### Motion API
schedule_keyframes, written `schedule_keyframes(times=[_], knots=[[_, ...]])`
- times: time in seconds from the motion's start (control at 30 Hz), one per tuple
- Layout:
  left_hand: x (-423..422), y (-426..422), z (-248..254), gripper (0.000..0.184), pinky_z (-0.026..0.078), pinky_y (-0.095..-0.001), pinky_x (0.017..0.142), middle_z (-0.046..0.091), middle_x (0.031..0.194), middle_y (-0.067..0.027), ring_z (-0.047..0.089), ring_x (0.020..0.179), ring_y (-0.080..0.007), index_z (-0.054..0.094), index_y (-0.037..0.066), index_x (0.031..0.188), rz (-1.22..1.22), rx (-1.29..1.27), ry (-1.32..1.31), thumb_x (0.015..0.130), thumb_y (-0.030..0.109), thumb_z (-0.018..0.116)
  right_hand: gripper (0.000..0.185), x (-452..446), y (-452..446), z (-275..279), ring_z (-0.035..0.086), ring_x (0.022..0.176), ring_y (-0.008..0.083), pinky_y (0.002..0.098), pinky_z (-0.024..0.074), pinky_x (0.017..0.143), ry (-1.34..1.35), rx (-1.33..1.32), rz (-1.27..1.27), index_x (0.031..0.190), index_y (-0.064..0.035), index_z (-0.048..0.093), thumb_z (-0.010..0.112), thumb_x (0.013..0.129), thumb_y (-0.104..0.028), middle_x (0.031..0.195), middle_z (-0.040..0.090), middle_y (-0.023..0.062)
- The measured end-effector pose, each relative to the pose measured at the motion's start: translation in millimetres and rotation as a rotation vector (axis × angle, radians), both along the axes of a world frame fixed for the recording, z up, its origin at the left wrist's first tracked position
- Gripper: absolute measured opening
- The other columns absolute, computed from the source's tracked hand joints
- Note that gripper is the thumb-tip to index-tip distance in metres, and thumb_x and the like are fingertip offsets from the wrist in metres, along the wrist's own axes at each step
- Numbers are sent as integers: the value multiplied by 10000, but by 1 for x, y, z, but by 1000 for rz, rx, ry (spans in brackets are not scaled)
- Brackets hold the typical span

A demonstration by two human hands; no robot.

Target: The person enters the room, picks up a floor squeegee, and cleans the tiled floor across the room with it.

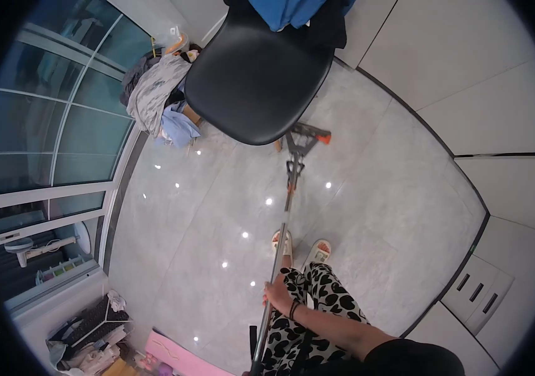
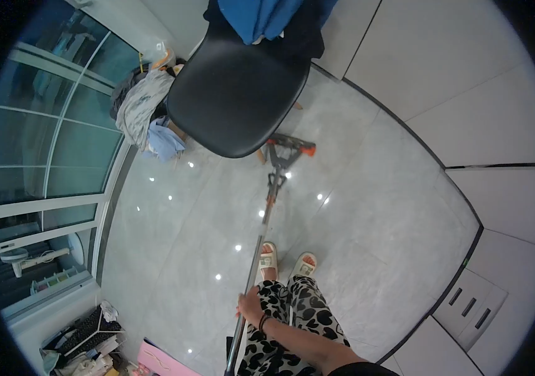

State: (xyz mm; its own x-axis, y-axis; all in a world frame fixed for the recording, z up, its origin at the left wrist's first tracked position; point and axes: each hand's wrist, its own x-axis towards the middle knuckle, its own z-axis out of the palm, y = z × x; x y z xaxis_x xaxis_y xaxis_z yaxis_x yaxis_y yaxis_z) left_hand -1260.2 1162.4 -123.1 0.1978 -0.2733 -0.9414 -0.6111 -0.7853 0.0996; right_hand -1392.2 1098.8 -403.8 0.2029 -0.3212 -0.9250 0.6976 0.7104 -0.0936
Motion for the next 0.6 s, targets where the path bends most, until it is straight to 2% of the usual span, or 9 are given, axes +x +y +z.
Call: schedule_keyframes(times=[0.03,0.07,0.17,0.23,0.3,0.4,0.5,0.57,0.6], knots=[[-7,5,-12,290,419,-317,601,571,714,-141,504,650,-181,521,-23,810,245,-30,84,667,213,612,228,-6,-8,-15,546,508,225,379,493,518,36,-91,162,980,13,341,410,820,-133,739,500,148],[-39,-18,-13,306,420,-299,591,566,748,-113,498,647,-171,512,-26,889,122,0,46,636,128,585,228,-19,-25,-19,546,508,225,379,493,518,50,-104,161,980,13,341,410,820,-133,739,500,148],[-75,12,-91,449,391,-294,511,532,750,-82,460,569,-174,458,-21,1064,437,-82,295,624,65,480,266,-77,-82,-22,538,445,235,329,478,402,490,-157,452,954,35,307,434,803,-143,649,513,143],[-64,53,-170,285,337,-288,453,460,639,-36,403,511,-155,488,-8,933,-228,-313,214,676,115,487,300,-114,-103,-41,564,495,256,328,470,387,578,-237,507,914,52,301,452,799,-180,629,533,159],[-74,59,-184,255,343,-292,460,469,640,-39,410,517,-154,489,-9,901,-130,-256,312,691,136,488,347,-124,-104,-57,582,533,267,334,469,394,582,-280,510,890,62,297,471,801,-225,625,548,176],[-100,30,-118,289,359,-287,482,520,683,-54,437,552,-148,502,-20,915,134,-192,378,714,188,493,277,-115,-83,-38,567,497,256,321,465,360,697,-205,477,939,50,293,448,792,-126,641,533,153],[-92,0,-8,341,360,-270,469,521,669,-43,431,545,-119,508,7,1013,148,-85,402,717,174,546,273,-46,4,-51,555,490,266,331,475,391,338,-276,282,931,25,271,447,796,-135,631,526,149],[-52,15,-9,329,360,-273,466,516,661,-40,432,543,-121,509,5,1003,47,-42,357,717,164,543,316,-20,22,2,586,597,243,324,492,489,235,-34,431,988,73,321,437,811,-162,731,529,195],[-26,26,-10,316,360,-276,463,512,654,-37,432,540,-123,510,4,993,-21,-25,316,717,155,539,298,-14,35,50,562,561,228,311,483,448,285,-17,218,984,48,261,430,802,-117,727,485,177]])
